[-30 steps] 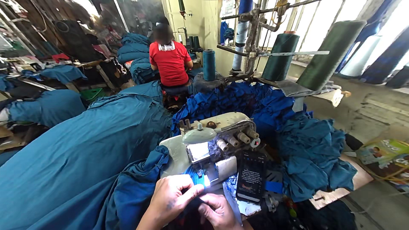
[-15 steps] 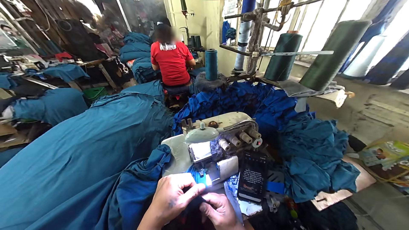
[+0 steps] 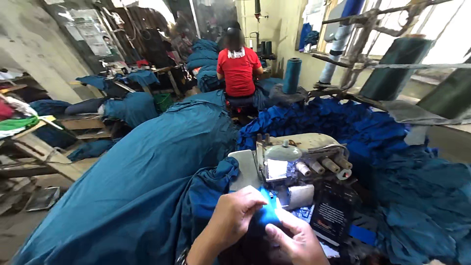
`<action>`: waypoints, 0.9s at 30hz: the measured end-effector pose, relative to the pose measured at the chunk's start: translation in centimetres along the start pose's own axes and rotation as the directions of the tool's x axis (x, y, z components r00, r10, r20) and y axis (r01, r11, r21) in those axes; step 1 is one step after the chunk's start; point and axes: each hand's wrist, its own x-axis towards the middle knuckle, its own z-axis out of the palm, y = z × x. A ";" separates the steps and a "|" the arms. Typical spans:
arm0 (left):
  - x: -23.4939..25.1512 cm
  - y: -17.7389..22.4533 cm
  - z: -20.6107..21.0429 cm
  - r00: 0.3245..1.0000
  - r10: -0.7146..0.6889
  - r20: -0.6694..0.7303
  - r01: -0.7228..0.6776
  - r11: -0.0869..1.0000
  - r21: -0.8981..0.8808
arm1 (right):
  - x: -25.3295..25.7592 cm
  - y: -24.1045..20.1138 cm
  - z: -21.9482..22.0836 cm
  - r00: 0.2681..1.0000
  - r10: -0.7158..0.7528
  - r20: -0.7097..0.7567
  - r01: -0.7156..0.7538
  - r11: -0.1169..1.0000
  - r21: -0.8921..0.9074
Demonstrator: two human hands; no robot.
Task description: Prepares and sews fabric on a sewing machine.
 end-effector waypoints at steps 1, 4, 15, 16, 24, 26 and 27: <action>0.0 0.1 -0.1 1.000 -0.001 0.013 0.001 1.000 0.015 | -0.1 0.1 -0.1 1.000 -0.010 0.017 0.010 1.000 -0.006; 0.7 0.5 -0.5 0.998 0.039 0.058 -0.042 0.998 0.046 | -0.2 -0.2 -0.5 0.997 0.008 0.074 -0.008 1.000 -0.012; 4.2 3.9 -2.1 0.680 0.049 0.731 -0.297 0.931 0.214 | -0.5 -0.6 -1.2 0.975 0.044 0.219 0.023 0.956 -0.292; 5.0 4.6 -2.6 0.638 -0.024 0.770 -0.303 0.911 0.280 | -0.1 -0.7 -1.4 0.965 0.034 0.260 0.043 0.958 -0.284; 11.0 5.9 -5.2 0.436 0.006 0.900 -0.345 0.925 0.161 | 5.0 -0.2 -3.2 0.892 -0.140 0.430 0.256 0.941 -0.223; 11.3 4.7 -5.2 0.463 -0.010 0.886 -0.416 0.881 0.227 | 4.1 0.7 -3.0 0.898 -0.139 0.417 0.231 0.956 -0.179; 11.2 3.9 -5.2 0.489 0.003 0.872 -0.469 0.844 0.259 | 3.3 1.3 -2.9 0.906 -0.153 0.394 0.228 0.962 -0.151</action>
